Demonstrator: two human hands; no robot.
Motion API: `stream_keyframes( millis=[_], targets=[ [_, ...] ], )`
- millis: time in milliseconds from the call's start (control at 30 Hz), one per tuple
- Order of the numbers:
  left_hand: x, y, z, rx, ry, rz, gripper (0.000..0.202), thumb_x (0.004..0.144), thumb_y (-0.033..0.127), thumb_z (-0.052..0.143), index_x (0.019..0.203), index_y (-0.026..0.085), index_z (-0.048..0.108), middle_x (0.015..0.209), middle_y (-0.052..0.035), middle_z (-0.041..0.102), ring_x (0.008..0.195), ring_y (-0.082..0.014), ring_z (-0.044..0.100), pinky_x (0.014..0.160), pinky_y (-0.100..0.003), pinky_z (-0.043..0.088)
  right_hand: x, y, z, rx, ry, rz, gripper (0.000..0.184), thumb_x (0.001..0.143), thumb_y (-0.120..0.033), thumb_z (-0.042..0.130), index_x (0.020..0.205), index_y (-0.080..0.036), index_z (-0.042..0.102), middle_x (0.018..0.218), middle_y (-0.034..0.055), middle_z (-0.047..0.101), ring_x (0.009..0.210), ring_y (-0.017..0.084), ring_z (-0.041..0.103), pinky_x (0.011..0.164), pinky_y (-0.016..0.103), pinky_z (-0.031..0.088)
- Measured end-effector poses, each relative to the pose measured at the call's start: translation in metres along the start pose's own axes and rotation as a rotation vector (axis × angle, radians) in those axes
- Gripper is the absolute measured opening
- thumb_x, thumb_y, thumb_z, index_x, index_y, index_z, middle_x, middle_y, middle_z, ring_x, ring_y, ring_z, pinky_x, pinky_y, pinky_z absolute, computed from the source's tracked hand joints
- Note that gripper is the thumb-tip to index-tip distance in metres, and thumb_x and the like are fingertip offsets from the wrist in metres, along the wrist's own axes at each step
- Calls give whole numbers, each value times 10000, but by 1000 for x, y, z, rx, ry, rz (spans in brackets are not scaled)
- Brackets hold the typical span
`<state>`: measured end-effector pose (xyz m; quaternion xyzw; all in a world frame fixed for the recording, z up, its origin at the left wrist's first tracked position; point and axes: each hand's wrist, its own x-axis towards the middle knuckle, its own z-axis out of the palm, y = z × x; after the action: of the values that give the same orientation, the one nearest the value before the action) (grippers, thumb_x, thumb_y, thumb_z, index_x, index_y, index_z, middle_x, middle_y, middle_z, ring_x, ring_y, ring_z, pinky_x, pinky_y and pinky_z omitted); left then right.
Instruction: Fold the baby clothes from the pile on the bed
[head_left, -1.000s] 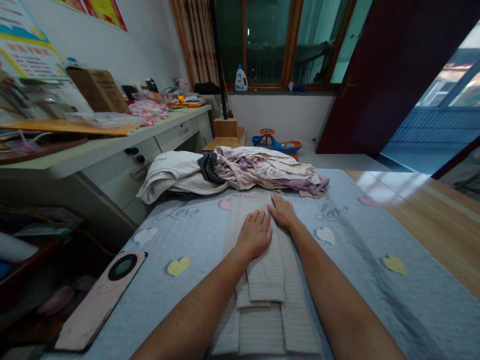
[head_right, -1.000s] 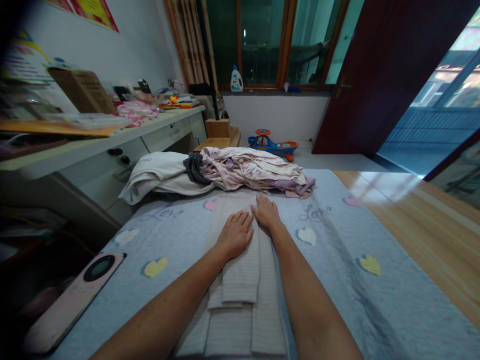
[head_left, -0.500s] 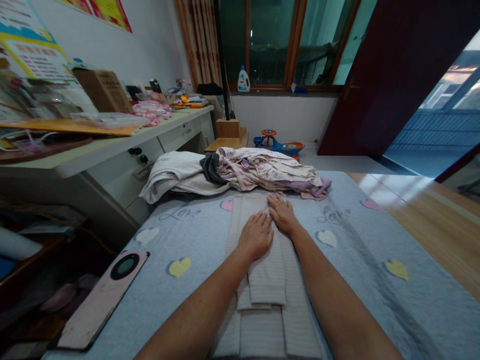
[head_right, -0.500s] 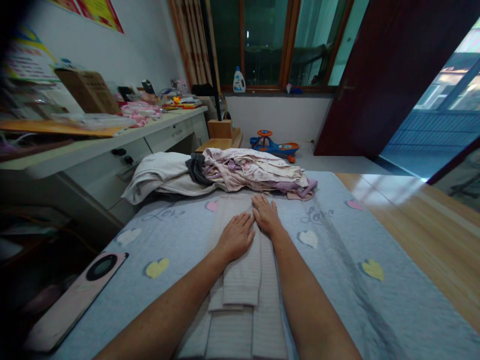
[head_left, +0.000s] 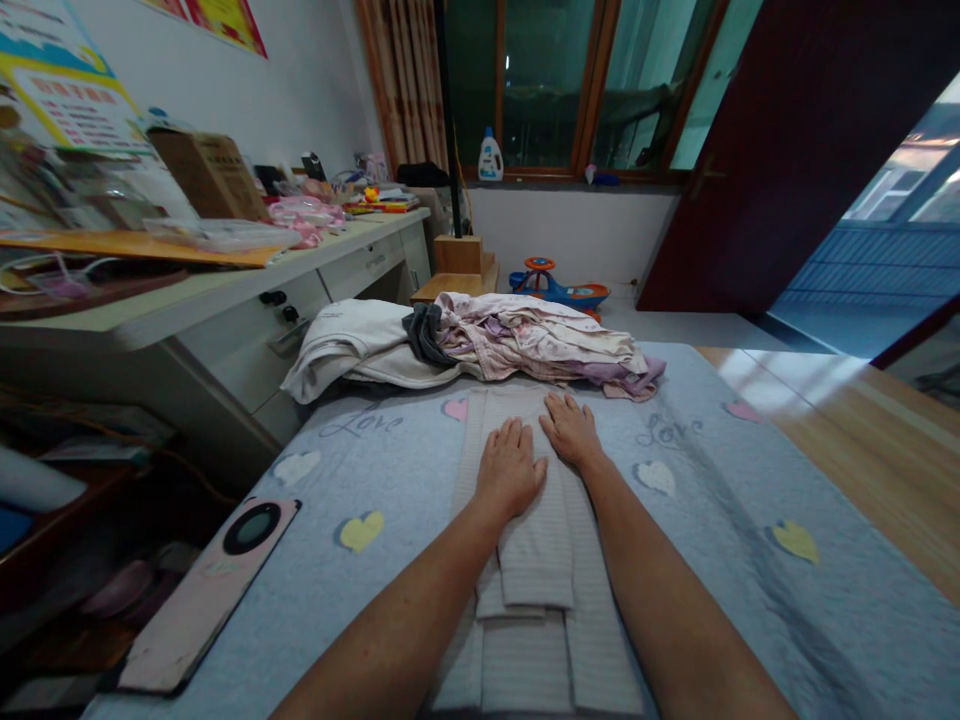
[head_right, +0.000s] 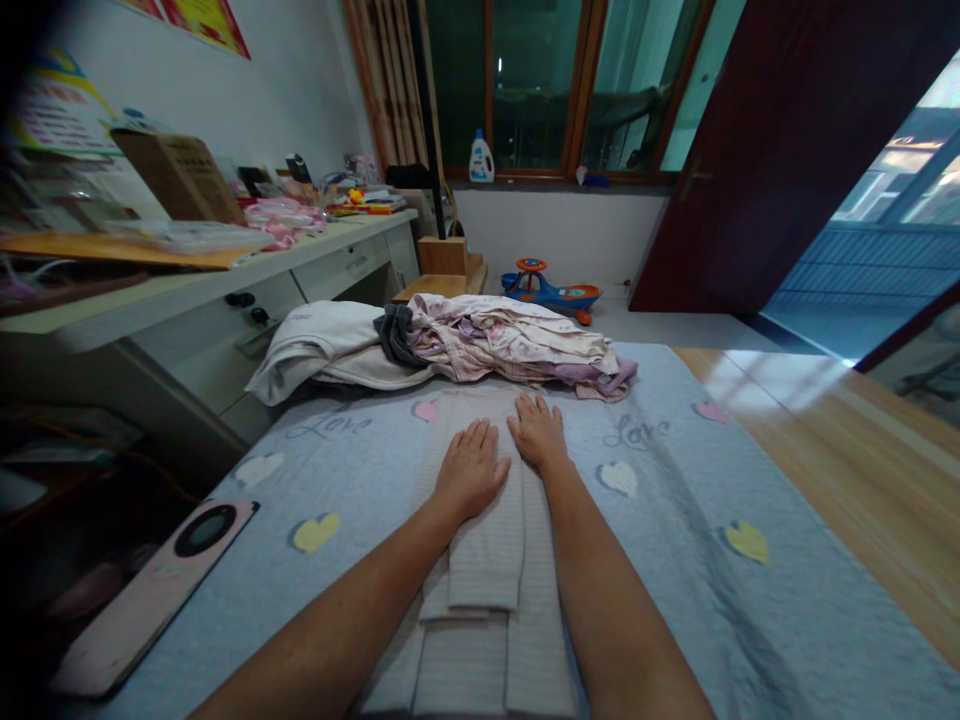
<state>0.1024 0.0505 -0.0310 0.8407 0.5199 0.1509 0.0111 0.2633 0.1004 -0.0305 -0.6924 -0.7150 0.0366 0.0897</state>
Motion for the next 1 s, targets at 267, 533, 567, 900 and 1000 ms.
stream_keyframes(
  millis=[267,533,567,900,1000],
  targets=[
    [0,1,-2,27,-10,-4,565,968,442,469,1430,118,470,1534,-177,441,1431,-311,378,1164,-482,313,1,2,5,29,61,11,545,1008,-410,384,1494,-165,421,1592,109,375,1481,297,279,1166,566,232],
    [0,3,-3,37,7,-2,552,964,434,486,1410,110,485,1514,-199,455,1409,-328,400,1151,-489,324,-2,8,10,87,113,-130,512,963,-255,421,1469,-184,453,1588,124,378,1487,237,285,1187,534,193],
    [0,3,-2,35,10,-2,550,964,433,486,1409,111,486,1514,-200,454,1408,-327,402,1151,-491,323,-2,8,11,86,94,-157,521,962,-241,410,1480,-192,441,1596,116,365,1493,228,273,1189,534,188],
    [-1,1,3,47,22,-5,581,966,447,475,1450,125,458,1520,-193,451,1413,-320,400,1157,-489,310,0,2,2,41,-99,-182,566,1021,-380,311,1555,-193,325,1645,99,246,1516,212,211,1192,533,203],
    [-2,1,3,46,23,-5,585,967,444,469,1454,119,455,1516,-199,453,1412,-325,402,1156,-489,311,1,0,2,27,-95,-158,581,1022,-387,307,1561,-170,311,1651,110,222,1520,215,195,1200,509,193]
  ],
)
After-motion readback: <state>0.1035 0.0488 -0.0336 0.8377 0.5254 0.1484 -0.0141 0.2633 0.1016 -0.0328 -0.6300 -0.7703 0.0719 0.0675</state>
